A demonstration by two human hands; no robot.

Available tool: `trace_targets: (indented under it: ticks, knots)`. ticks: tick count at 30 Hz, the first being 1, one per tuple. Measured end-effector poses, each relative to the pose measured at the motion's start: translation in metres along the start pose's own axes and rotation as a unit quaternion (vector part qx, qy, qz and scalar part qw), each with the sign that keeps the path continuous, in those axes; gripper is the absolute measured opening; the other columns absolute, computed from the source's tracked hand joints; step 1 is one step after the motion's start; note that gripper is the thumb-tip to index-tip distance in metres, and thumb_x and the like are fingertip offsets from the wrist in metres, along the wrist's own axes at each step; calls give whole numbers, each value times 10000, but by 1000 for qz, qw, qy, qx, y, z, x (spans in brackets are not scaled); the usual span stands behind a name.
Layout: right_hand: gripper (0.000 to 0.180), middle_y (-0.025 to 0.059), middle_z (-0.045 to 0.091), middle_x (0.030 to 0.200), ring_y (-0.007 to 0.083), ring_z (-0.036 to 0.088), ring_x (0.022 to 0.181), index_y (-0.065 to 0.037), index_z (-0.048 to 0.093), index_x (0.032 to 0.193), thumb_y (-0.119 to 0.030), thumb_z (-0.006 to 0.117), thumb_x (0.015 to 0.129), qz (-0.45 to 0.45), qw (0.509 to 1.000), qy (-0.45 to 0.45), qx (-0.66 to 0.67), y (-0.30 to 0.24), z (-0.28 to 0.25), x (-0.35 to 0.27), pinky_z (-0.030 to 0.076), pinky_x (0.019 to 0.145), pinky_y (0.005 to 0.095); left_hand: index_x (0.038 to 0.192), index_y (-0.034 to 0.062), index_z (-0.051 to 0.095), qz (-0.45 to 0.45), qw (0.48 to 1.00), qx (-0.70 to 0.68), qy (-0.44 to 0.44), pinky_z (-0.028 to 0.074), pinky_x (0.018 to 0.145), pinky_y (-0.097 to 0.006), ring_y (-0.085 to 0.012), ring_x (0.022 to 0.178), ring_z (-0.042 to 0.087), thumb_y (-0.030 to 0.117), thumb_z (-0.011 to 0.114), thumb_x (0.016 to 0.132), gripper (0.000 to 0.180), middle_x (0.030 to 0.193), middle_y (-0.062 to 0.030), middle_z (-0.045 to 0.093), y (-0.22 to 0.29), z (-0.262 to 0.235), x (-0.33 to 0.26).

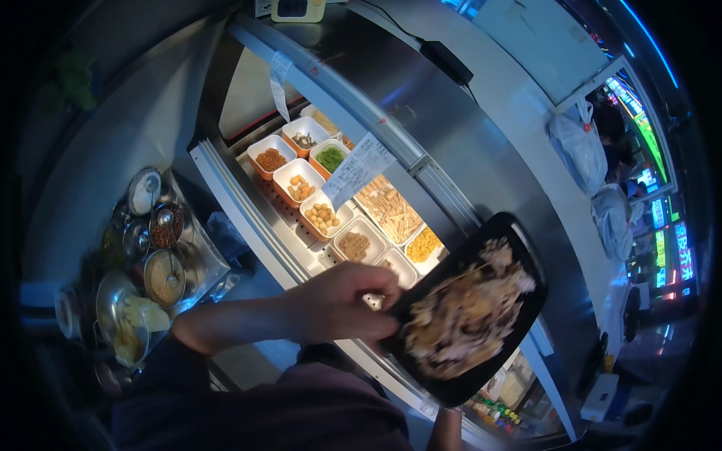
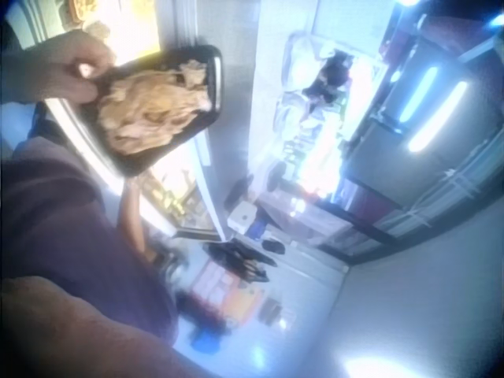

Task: The person assembles a meal by adding various ingredients from a refrigerated display into a black container. They then move to a sink area, put on yellow gloves, and wash a metal pan before returning to the food preparation area.

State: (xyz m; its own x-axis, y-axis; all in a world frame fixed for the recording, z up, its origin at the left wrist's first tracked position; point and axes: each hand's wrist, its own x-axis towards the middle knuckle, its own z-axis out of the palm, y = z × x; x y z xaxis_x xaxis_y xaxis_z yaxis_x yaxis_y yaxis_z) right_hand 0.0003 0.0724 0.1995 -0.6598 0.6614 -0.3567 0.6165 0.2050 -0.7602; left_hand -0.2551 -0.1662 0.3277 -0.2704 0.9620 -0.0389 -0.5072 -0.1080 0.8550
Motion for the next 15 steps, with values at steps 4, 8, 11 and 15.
trace_targets:
  ticks: [4,8,11,15]
  knots:
    - [372,60,605,954,109,613,703,6,508,1240,-108,646,914,-3,999,-34,24,-8,10,9,497,604,229,823,26,506,-31,998,60,10,548,638,-232,-105,780,668,79,675,867,182,891,-41,597,-21,-35,-50]
    - [436,53,588,1060,109,610,764,-17,468,1299,-117,652,916,-30,995,-49,82,16,25,21,513,664,244,794,45,504,-108,985,125,46,519,615,-209,-68,739,649,32,680,859,188,1111,-82,650,-43,-70,-81]
    - [367,37,591,992,100,569,802,3,540,1212,-109,689,895,-70,988,36,132,99,45,56,494,751,256,820,53,515,-88,991,48,90,515,594,-208,-70,697,638,15,677,850,169,1303,-147,594,-92,-95,-94]
    - [396,38,601,1129,111,547,1003,-37,493,1304,-124,617,938,-78,983,122,112,161,67,84,444,884,259,986,42,541,-77,989,-33,125,547,671,-230,-108,763,654,-17,657,832,202,1279,-141,573,-166,-124,-90]
